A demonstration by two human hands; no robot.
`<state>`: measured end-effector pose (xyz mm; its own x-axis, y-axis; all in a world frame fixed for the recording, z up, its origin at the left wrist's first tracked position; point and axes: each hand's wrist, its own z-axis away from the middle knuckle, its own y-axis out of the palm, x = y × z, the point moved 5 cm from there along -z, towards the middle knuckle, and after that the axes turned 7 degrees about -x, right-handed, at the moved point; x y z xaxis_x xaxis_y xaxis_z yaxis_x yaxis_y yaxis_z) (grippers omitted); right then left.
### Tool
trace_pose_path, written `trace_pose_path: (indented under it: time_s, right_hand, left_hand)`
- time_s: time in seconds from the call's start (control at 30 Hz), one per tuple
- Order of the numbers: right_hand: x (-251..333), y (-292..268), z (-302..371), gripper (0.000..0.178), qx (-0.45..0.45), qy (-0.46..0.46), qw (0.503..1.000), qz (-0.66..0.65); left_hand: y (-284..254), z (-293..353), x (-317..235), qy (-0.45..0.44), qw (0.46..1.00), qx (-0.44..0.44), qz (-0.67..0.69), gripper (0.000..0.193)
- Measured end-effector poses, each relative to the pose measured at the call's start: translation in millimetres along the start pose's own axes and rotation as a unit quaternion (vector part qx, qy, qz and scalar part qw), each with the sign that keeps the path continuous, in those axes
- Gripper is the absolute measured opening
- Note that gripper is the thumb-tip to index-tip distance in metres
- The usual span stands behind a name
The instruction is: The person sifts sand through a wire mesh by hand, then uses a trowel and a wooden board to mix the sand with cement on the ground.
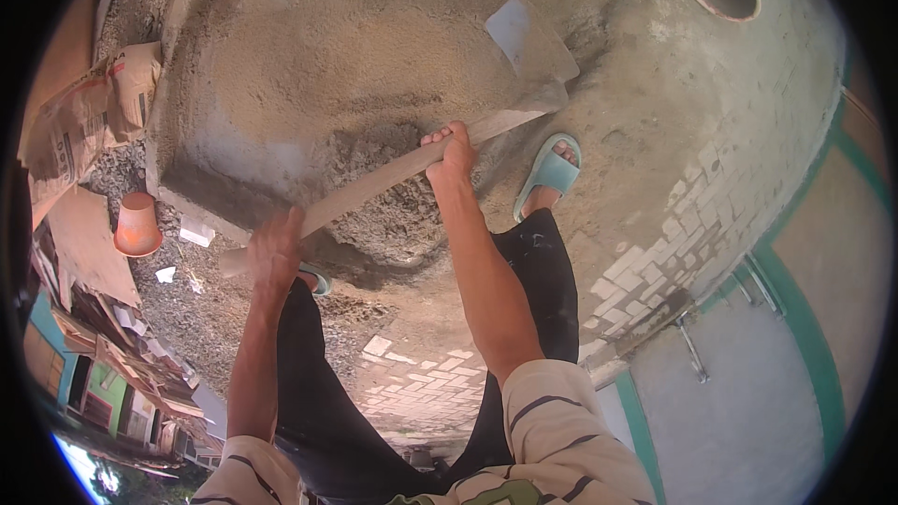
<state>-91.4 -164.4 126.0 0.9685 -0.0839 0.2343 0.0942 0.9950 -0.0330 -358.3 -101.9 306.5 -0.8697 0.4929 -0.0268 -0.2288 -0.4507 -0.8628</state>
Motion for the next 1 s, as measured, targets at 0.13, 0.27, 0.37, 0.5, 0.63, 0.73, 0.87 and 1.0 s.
trace_pose_path:
  time_s: [0.13,0.27,0.37,0.5,0.63,0.73,0.87,1.0]
  right_hand:
    - [82.9,29.2,-70.7,0.016,0.037,-0.073,0.994,-0.072]
    - [102.7,63.5,-159.7,0.015,0.02,-0.132,0.991,0.008]
    - [46.3,92.9,-173.4,0.012,-0.065,-0.089,0.989,0.103]
    - [-55.3,113.6,-144.6,0.009,-0.034,-0.061,0.992,0.109]
    - [-167.9,111.5,-125.2,0.006,-0.063,-0.025,0.997,0.031]
    - [-239.7,114.2,-85.2,0.01,-0.077,-0.003,0.995,0.062]
    - [-345.8,115.9,-25.6,0.015,-0.035,0.06,0.996,0.057]
    - [-425.6,95.8,25.1,0.011,0.057,0.153,0.976,0.141]
  left_hand:
    - [-10.4,-101.5,-63.6,0.097,0.992,-0.079,0.024,0.025]
    - [6.6,-190.2,-78.1,0.158,0.986,-0.046,0.039,0.024]
    - [4.7,-207.8,-21.1,0.216,0.974,-0.064,0.007,0.02]
    - [27.6,-175.1,67.4,0.197,0.978,-0.064,0.039,0.018]
    - [48.8,-128.3,158.2,0.147,0.987,-0.053,0.029,0.02]
    - [53.1,-80.0,228.6,0.189,0.964,-0.185,-0.029,0.034]
    - [73.4,0.1,321.6,0.123,0.976,-0.145,-0.104,0.045]
    - [120.1,100.4,372.4,-0.121,0.99,0.018,-0.072,0.027]
